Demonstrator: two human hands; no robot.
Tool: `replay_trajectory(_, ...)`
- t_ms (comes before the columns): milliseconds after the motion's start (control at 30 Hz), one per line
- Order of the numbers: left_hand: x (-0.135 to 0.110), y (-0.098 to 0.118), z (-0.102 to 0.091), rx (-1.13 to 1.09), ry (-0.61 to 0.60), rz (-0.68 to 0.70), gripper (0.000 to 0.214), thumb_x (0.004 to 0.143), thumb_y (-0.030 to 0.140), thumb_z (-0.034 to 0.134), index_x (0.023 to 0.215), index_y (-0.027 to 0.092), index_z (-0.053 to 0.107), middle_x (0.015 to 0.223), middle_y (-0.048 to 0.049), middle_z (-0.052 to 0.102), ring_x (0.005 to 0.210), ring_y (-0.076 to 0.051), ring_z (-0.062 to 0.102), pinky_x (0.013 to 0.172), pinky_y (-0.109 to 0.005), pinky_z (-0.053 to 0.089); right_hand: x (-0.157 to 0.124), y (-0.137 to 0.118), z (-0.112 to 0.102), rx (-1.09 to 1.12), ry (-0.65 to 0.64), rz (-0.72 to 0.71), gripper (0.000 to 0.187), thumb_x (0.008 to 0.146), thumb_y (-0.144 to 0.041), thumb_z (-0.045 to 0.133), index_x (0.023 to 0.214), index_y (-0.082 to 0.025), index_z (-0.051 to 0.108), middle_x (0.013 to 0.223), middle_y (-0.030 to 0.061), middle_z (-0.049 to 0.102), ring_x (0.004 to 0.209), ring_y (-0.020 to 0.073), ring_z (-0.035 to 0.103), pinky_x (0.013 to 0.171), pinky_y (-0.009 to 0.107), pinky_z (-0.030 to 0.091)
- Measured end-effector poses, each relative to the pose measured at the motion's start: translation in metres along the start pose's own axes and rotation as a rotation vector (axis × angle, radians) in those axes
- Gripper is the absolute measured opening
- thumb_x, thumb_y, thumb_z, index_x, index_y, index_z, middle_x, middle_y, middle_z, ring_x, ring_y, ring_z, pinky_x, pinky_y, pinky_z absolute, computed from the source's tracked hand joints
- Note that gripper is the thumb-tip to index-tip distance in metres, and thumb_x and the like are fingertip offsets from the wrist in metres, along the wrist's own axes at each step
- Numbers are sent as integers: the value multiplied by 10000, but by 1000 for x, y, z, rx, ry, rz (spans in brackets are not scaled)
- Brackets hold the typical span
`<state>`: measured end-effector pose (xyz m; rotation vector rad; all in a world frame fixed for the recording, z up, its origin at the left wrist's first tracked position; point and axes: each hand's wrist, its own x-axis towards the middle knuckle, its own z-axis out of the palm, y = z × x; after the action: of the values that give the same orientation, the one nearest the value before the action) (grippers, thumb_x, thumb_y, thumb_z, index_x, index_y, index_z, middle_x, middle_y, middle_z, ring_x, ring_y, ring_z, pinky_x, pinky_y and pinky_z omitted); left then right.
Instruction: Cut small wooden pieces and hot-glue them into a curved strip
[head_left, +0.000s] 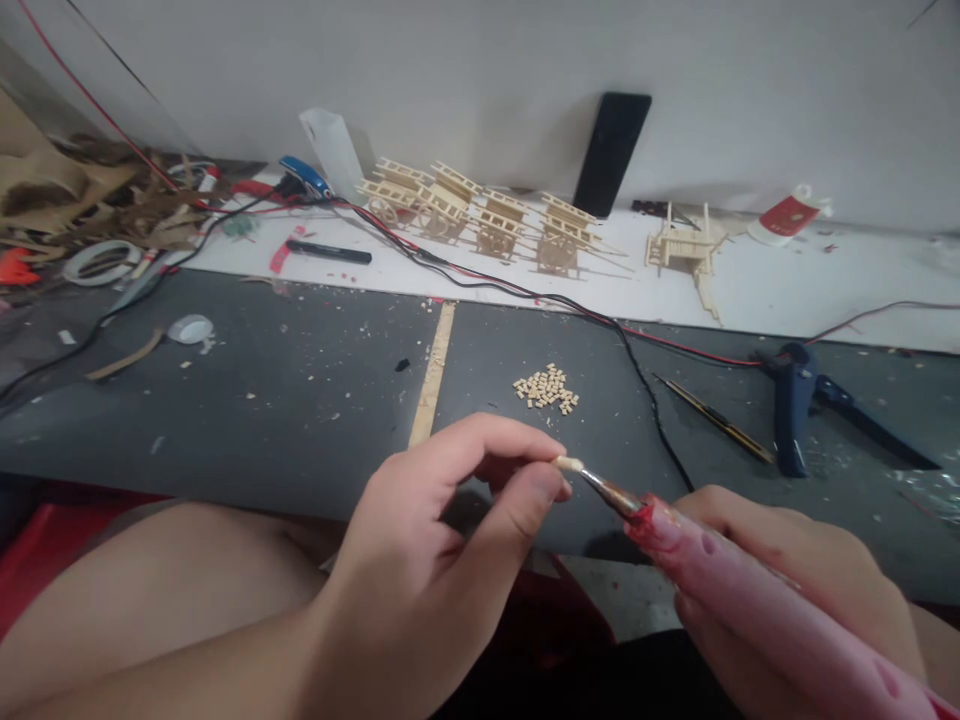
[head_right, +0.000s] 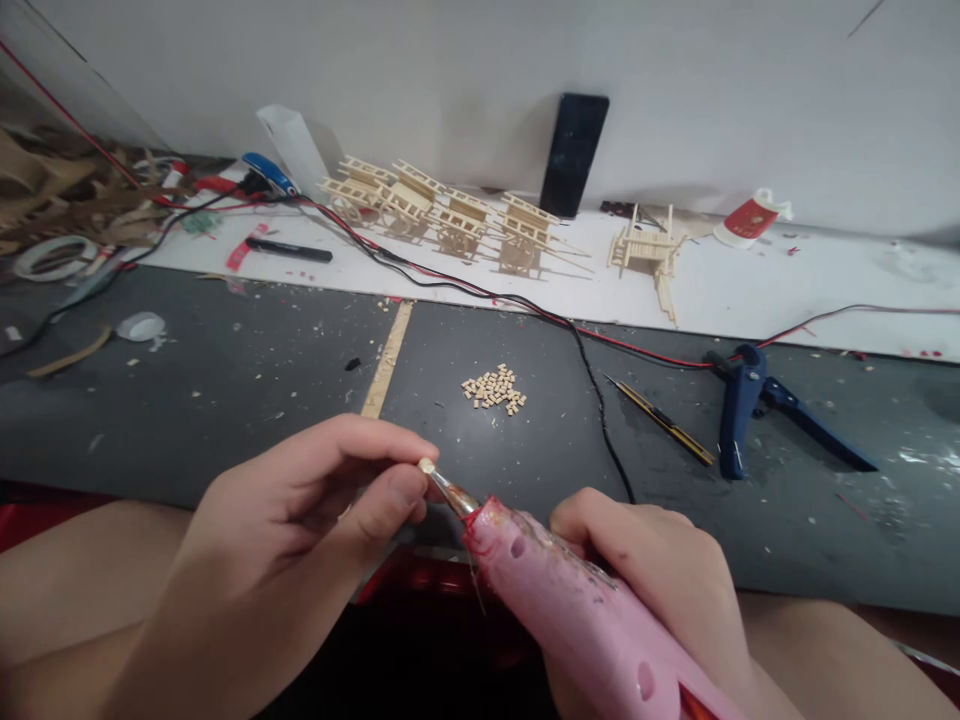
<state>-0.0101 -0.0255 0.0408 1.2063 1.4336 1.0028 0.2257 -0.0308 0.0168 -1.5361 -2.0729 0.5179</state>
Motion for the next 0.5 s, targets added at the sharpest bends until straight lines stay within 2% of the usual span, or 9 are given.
replay_trajectory(100, 0, 2, 0, 171, 60, 139, 101, 1073, 288, 742, 1013, 322, 815, 813, 81, 775, 652, -104, 654, 826, -188, 624, 2, 2, -2, 3, -6, -60, 234, 980, -351, 585, 752, -297, 576, 541, -66, 599, 451, 145, 556, 416, 285, 346)
replay_trajectory(200, 1, 1, 1, 235, 84, 229, 129, 1056, 224, 723, 1022, 322, 800, 852, 94, 799, 697, -97, 689, 827, -171, 612, 1, 6, -4, -13, -13, -95, 200, 960, -337, 578, 764, -305, 557, 538, -70, 603, 465, 160, 565, 470, 307, 382)
replay_trajectory(267, 0, 0, 2, 221, 92, 245, 154, 1037, 198, 714, 1020, 326, 797, 860, 99, 808, 689, -88, 700, 732, -147, 596, -1, 10, -5, -55, -25, -111, 134, 916, -315, 582, 784, -310, 560, 552, -65, 617, 488, 176, 584, 513, 322, 414)
replay_trajectory(333, -1, -1, 3, 176, 75, 203, 153, 1028, 206, 713, 1006, 328, 803, 813, 97, 797, 627, -85, 683, 580, -134, 554, -4, 14, -6, -102, -36, -125, 76, 869, -257, 590, 820, -310, 566, 603, -56, 650, 532, 191, 621, 549, 330, 437)
replay_trajectory(433, -2, -1, 2, 120, 31, 124, 131, 1042, 250, 711, 995, 324, 808, 734, 95, 767, 515, -84, 617, 437, -148, 481, -4, 19, -8, -133, -55, -175, 164, 830, -151, 597, 860, -308, 561, 642, -61, 670, 530, 186, 628, 568, 327, 458)
replay_trajectory(500, -2, -1, 2, 133, 33, 131, 132, 1044, 245, 709, 994, 323, 802, 737, 99, 770, 513, -79, 609, 444, -153, 479, -1, 23, -10, -187, -67, -229, 225, 786, -102, 617, 850, -313, 573, 621, -75, 674, 500, 173, 632, 524, 308, 453)
